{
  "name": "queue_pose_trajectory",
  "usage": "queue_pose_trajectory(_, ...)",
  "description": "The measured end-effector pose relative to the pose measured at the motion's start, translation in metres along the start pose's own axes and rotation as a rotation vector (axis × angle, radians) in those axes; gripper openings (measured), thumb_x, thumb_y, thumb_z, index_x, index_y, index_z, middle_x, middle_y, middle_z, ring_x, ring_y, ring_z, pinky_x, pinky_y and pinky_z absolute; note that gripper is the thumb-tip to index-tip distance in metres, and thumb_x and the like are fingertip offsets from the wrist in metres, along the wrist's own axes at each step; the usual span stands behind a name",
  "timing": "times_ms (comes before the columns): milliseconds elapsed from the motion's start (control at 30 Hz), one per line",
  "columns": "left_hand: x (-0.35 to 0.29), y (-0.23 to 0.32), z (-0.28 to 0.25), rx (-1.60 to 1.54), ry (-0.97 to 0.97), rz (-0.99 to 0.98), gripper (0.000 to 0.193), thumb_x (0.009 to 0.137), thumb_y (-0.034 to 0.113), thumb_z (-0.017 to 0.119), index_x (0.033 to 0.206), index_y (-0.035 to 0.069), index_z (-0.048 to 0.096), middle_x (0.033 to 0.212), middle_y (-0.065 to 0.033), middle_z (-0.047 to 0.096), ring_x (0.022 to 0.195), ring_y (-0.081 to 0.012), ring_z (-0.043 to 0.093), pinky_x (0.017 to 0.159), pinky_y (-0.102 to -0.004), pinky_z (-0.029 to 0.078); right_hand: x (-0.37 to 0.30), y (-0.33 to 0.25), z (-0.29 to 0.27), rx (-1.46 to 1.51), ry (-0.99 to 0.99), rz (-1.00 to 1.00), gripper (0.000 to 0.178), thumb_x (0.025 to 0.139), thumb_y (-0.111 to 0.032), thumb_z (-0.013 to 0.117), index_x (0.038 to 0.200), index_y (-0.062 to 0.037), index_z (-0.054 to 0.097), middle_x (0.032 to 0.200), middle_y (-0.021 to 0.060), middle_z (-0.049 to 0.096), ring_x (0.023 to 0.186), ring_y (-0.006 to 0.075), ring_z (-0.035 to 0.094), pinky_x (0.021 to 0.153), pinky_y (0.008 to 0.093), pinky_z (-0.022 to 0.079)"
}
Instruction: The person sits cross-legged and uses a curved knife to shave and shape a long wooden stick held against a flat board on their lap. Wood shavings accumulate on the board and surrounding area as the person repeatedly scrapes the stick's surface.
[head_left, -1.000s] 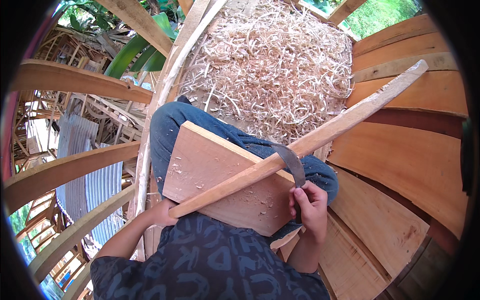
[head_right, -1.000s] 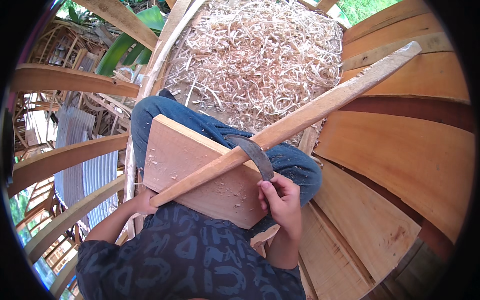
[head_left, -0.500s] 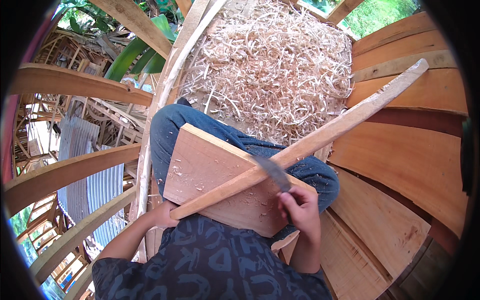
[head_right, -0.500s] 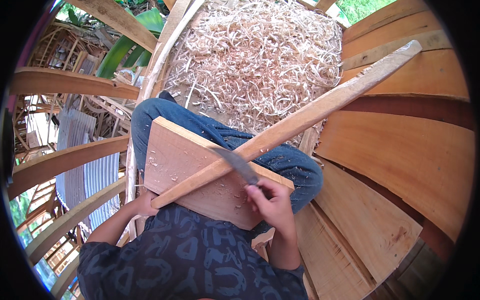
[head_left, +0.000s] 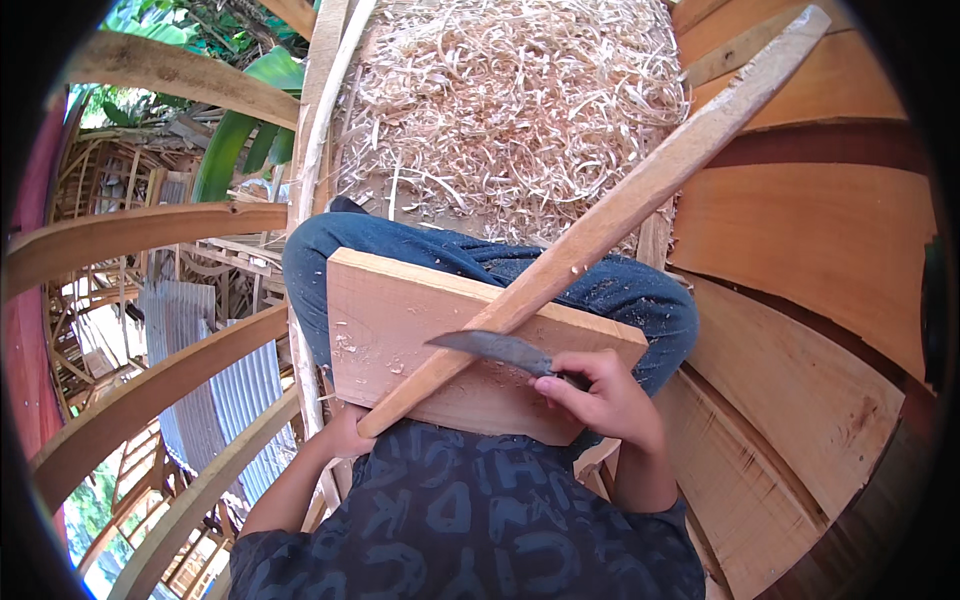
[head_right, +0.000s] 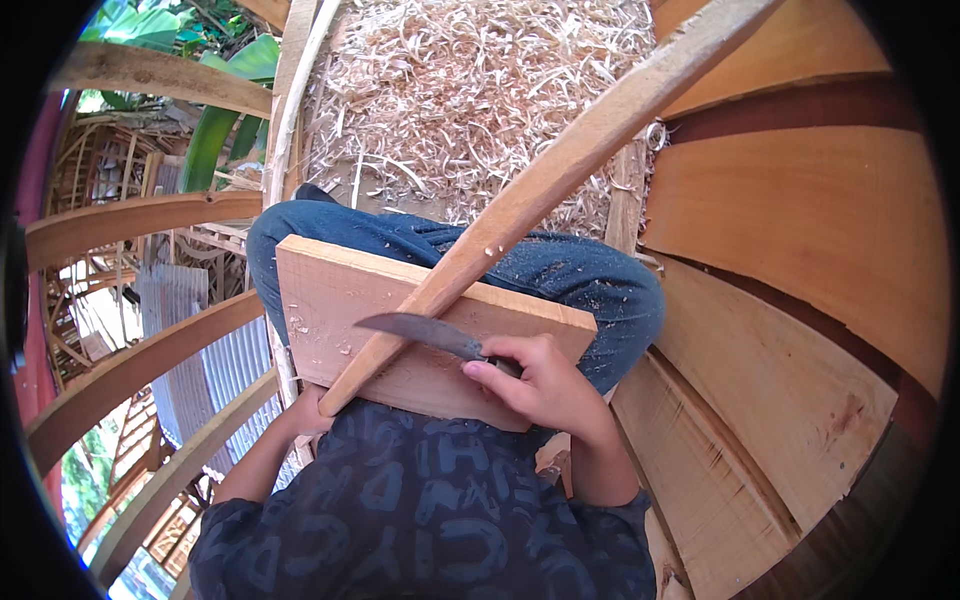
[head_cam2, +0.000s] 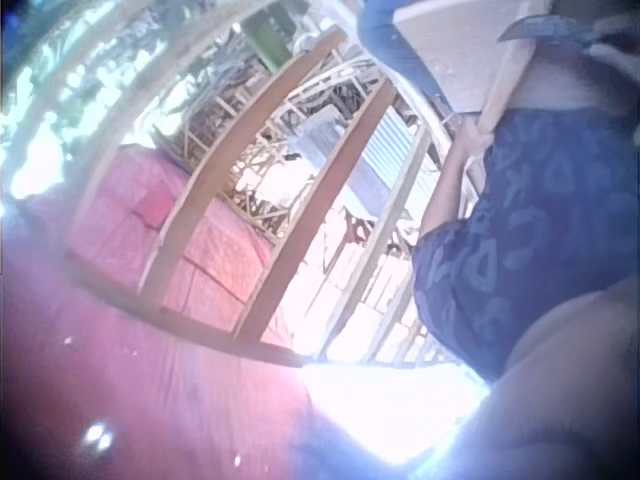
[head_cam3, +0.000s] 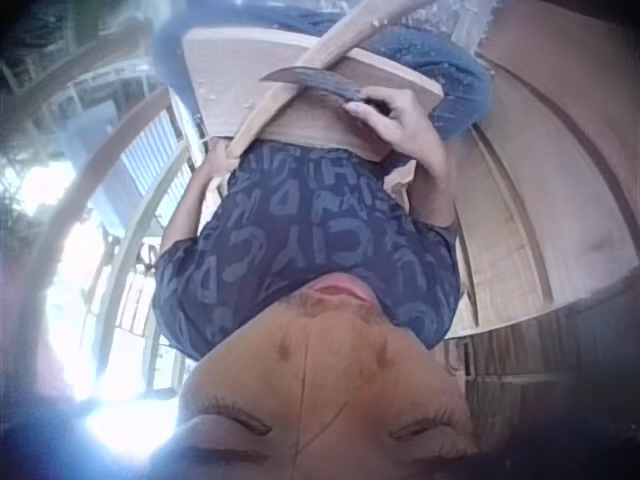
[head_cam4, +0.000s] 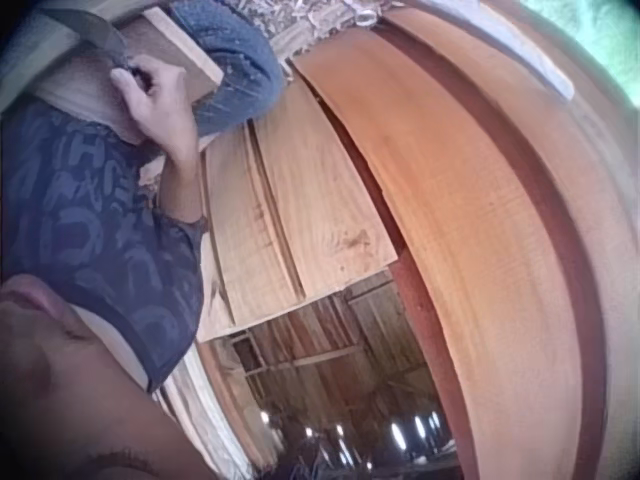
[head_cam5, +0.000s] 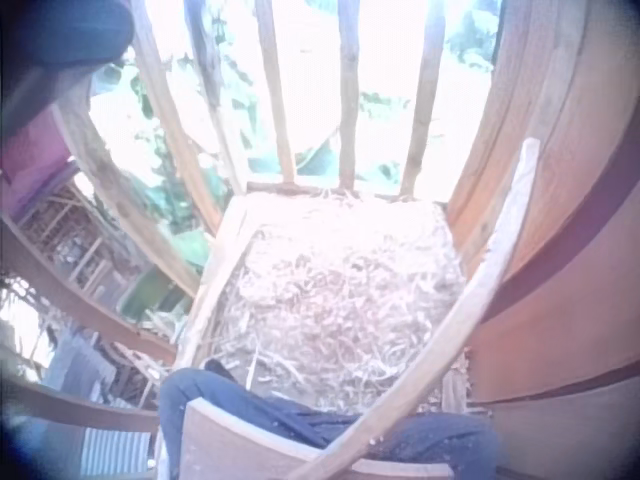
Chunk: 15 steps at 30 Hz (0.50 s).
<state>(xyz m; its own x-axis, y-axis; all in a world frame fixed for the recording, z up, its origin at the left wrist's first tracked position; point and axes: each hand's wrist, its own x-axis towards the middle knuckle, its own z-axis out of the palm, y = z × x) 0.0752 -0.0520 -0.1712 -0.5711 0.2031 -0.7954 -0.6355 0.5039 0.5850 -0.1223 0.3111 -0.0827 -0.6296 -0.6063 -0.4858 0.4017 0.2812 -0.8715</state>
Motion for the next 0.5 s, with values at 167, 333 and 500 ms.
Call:
queue_pose_trajectory(167, -0.002, 0.001, 0.002, -0.019, -0.019, -0.045, 0.037, 0.06, 0.021, 0.069, 0.084, -0.006, 0.062, 0.075, -0.0087, 0.062, 0.073, -0.0135, 0.058, 0.068, -0.0311, 0.047, 0.001, -0.002, -0.008, 0.297, 0.354, -0.022, 0.015, 0.091, -0.01, 0.057, 0.083, 0.0016, 0.062, 0.062, 0.0006, 0.056, 0.049, 0.0039, 0.049, 0.041, 0.0185, 0.037)
queue_pose_trajectory(333, 0.003, -0.027, 0.0, -0.019, 0.017, 0.023, 0.034, 0.06, 0.018, 0.069, 0.08, -0.007, 0.06, 0.07, -0.0057, 0.059, 0.07, -0.0128, 0.055, 0.063, -0.0316, 0.047, 0.001, 0.013, 0.013, 0.351, 0.159, -0.002, 0.017, 0.091, -0.012, 0.057, 0.079, -0.0008, 0.059, 0.061, -0.0008, 0.053, 0.049, 0.0033, 0.047, 0.042, 0.0187, 0.037)
queue_pose_trajectory(500, -0.006, -0.008, 0.002, 0.01, 0.08, -0.057, 0.041, 0.062, 0.023, 0.075, 0.088, -0.006, 0.061, 0.078, -0.0056, 0.061, 0.075, -0.0133, 0.057, 0.066, -0.0312, 0.047, -0.003, 0.011, 0.0, 0.392, 0.273, -0.021, 0.019, 0.091, -0.017, 0.059, 0.083, -0.0001, 0.062, 0.06, -0.0005, 0.053, 0.052, 0.0048, 0.047, 0.047, 0.0223, 0.037)
